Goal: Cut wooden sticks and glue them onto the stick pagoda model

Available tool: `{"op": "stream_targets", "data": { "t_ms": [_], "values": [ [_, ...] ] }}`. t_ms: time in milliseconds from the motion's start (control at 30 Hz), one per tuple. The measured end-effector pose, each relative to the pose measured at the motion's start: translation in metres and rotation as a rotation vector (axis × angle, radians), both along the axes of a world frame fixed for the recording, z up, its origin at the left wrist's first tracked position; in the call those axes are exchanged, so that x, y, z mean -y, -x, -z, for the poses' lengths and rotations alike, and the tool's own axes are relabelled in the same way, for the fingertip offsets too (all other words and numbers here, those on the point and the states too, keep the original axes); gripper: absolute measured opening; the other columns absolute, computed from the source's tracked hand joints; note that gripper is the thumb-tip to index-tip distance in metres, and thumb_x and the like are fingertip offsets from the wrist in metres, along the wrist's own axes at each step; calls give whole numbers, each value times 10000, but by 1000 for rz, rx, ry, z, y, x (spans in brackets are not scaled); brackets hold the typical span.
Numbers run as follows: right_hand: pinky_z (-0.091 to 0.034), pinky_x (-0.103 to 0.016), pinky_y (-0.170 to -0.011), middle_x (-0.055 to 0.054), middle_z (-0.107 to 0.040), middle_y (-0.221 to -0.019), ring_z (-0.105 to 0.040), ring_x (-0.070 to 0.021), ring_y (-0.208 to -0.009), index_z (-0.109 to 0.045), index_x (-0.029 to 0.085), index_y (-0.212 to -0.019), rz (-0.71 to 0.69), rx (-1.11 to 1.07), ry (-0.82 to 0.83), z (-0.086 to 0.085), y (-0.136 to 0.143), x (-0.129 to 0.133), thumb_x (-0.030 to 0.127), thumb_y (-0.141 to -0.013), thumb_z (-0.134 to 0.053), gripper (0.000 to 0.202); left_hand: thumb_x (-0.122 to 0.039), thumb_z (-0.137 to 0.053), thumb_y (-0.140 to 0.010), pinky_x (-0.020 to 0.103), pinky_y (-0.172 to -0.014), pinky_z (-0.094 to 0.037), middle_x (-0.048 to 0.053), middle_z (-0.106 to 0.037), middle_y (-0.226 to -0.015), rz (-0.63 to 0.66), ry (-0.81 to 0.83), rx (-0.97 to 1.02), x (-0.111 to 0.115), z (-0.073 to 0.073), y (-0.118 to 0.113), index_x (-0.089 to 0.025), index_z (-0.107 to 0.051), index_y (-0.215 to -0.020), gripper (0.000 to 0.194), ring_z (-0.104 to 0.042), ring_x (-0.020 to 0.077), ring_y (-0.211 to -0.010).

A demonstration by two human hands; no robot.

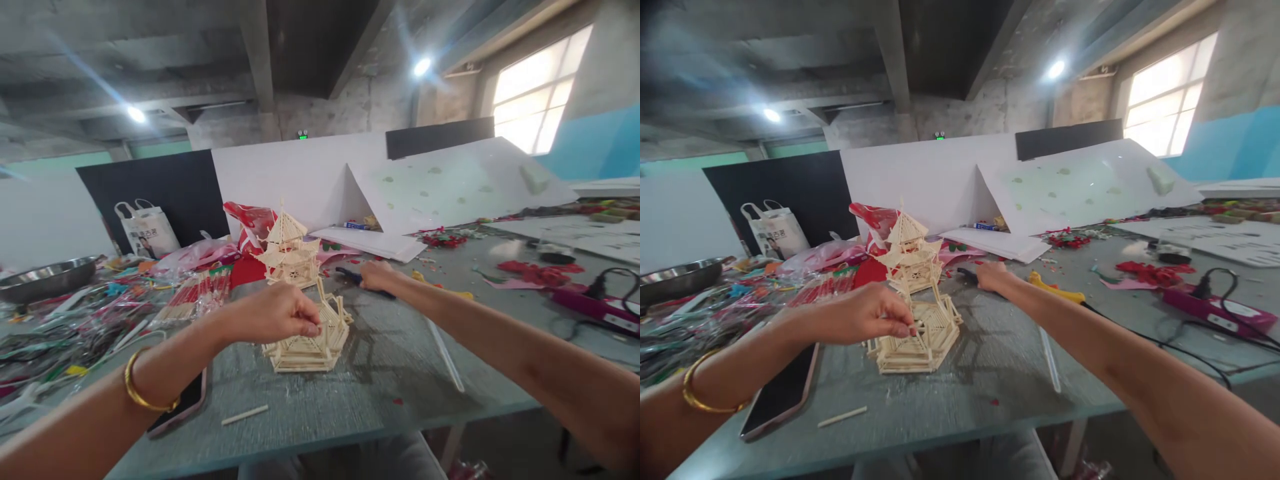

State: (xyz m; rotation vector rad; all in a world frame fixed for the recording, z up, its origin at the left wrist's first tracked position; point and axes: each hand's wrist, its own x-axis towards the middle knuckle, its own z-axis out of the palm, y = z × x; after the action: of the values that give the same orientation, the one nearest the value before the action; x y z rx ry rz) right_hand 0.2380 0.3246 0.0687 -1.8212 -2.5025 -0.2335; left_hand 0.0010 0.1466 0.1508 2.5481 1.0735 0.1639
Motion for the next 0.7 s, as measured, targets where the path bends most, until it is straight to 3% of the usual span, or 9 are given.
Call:
{"op": "stream_targets", "data": {
  "t_ms": [167,433,700],
  "values": [
    [-422,-328,-721,-136,-648,-985,-587,-269,-914,-660,148,-932,-105,-64,-51,-6,7,42,350,-869,-419,321,-251,-565,-777,206,-565,-336,-10,-614,-649,35,-38,-70,-10,11,-8,-150,-706,-751,175,-488,76,-582],
    [-368,-281,-645,-88,-645,-850,-576,-211,-775,-637,159,-861,-304,-213,-101,-20,2,96,321,-847,-454,245,-146,-603,-716,196,-572,-337,-12,-655,-656,-11,-1,-181,-28,17,-12,-157,-702,-731,101,-503,77,-589],
    [-361,-264,-672,-66,-639,-840,-570,-177,-761,-639,154,-873,-419,-249,-128,-20,4,123,304,-876,-462,232,-163,-620,-723,198,-547,-319,-31,-590,-563,47,26,-257,-40,23,-12,-155,-695,-697,80,-468,76,-552]
  ]
}}
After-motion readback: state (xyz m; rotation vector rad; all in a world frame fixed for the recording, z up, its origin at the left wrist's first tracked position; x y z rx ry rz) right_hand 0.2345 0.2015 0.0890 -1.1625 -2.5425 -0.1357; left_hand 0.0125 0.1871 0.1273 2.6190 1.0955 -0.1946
